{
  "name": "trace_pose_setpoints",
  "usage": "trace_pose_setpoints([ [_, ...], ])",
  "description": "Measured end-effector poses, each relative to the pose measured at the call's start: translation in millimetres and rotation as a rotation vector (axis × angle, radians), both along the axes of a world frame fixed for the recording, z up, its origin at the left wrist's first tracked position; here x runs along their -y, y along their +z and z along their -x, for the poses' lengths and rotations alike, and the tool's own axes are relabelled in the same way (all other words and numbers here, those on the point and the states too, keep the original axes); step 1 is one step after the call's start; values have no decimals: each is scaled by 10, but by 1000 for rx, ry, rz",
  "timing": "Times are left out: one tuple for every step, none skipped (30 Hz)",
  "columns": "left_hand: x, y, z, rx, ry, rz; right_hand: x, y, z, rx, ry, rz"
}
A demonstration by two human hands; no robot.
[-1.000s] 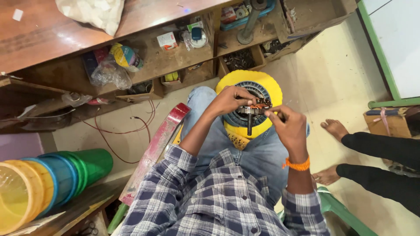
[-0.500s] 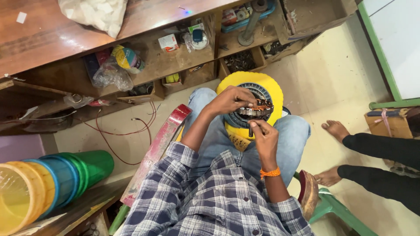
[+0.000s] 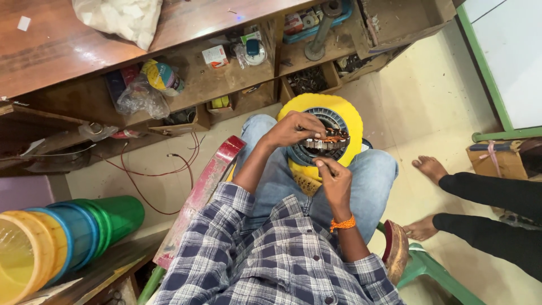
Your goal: The person sits on a stool and works on a small electrical component, likely a motor stator, resting on a yellow container. They use their hands to adjust and arrange copper windings within the component throughout the clip.
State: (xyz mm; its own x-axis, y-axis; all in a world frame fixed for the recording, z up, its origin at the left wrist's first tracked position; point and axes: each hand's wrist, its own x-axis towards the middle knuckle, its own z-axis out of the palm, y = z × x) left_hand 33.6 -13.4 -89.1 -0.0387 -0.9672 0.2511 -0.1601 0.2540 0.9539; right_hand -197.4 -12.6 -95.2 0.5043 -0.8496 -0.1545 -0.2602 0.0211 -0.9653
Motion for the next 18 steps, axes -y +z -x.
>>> trace_pose_setpoints([
  [6, 4, -4, 21, 1, 5, 31, -39, 21, 37, -6, -15],
  [12, 4, -8, 41, -2, 10, 54, -79, 52, 74, -16, -31],
  [18, 8, -9, 59, -8, 15, 71, -117, 91, 66, -57, -95],
  [24, 13, -7, 66, -12, 27, 92, -152, 134, 58, -99, -158],
  [28, 20, -5, 73, -15, 40, 112, -186, 174, 50, -141, -220],
  [29, 26, -2, 79, -18, 52, 129, -216, 211, 67, -151, -246],
  [28, 34, 0, 85, -22, 40, 138, -243, 242, 82, -159, -273],
  [25, 43, 2, 90, -25, 29, 140, -266, 269, 97, -166, -300],
  [19, 54, 1, 95, -26, 18, 139, -288, 286, 92, -165, -302],
  [10, 69, 0, 101, -29, 9, 134, -308, 296, 88, -163, -304],
  [-1, 88, -4, 107, -32, 0, 129, -325, 300, 84, -161, -306],
  [-16, 112, -7, 113, -35, -9, 124, -340, 302, 95, -164, -310],
  [-35, 141, -8, 119, -30, -12, 119, -352, 297, 107, -168, -314],
  [-60, 174, -5, 126, -24, -15, 116, -359, 290, 119, -171, -317],
  [-87, 212, 6, 133, -18, -19, 117, -372, 286, 125, -176, -318],
  [-124, 253, 24, 176, 9, -8, 125, -381, 284, 132, -180, -319],
  [-171, 295, 58, 219, 35, 2, 140, -377, 288, 138, -186, -321],
  [-217, 336, 104, 263, 60, 12, 160, -366, 296, 126, -200, -319],
])
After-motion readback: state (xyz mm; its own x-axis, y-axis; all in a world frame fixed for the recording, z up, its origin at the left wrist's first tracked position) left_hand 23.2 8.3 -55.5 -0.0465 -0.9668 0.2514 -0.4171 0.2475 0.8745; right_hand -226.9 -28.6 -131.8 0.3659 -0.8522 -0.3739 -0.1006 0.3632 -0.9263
